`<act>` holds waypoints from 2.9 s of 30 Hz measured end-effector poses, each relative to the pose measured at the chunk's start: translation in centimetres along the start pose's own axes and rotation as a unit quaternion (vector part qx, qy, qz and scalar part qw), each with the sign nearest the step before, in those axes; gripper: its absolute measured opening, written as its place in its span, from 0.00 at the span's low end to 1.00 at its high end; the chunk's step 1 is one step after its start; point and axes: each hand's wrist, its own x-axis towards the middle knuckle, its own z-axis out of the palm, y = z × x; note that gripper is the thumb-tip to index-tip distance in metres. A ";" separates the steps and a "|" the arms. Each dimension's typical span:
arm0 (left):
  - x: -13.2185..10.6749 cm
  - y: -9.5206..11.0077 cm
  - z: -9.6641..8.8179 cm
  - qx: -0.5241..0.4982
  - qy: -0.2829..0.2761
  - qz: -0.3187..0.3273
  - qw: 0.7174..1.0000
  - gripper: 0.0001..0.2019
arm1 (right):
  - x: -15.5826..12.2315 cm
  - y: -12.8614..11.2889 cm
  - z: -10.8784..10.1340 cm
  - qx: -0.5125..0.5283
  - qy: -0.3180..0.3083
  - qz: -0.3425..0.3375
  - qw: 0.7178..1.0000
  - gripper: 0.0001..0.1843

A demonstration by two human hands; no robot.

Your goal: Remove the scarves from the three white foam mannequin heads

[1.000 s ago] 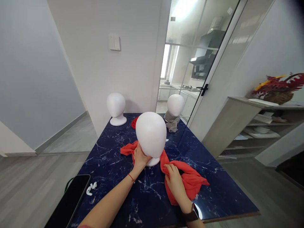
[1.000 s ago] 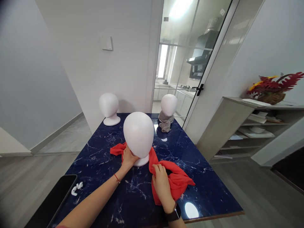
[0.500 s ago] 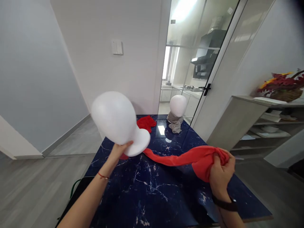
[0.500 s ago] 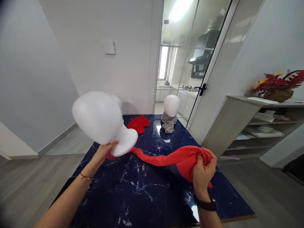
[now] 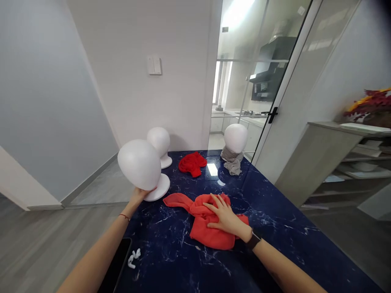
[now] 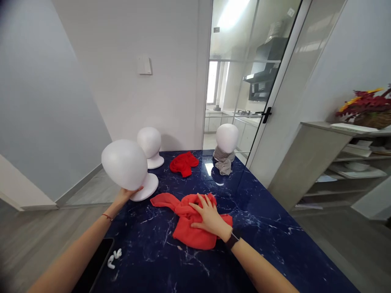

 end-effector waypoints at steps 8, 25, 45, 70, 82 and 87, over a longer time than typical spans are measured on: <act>2.1 -2.1 0.0 -0.003 -0.050 -0.026 0.998 0.37 | 9.1 2.4 0.8 -0.044 0.057 0.073 0.995 0.17; 2.8 -1.4 -0.8 0.025 -0.133 -0.027 0.990 0.39 | 13.5 2.7 2.8 -0.015 0.083 -0.055 0.995 0.18; -16.2 10.2 17.0 0.264 -0.182 0.231 0.919 0.30 | -1.6 11.4 1.2 0.373 0.271 0.159 0.873 0.24; -16.1 8.9 21.7 0.003 -0.166 0.194 0.967 0.16 | -0.3 12.0 1.7 0.415 0.269 0.208 0.843 0.23; -15.9 9.4 21.7 0.000 -0.218 0.182 0.959 0.12 | 15.3 24.2 -6.0 0.224 0.380 0.390 0.808 0.27; -15.7 9.3 22.0 0.017 -0.245 0.191 0.950 0.12 | 20.3 27.6 -6.6 0.223 0.375 0.465 0.771 0.33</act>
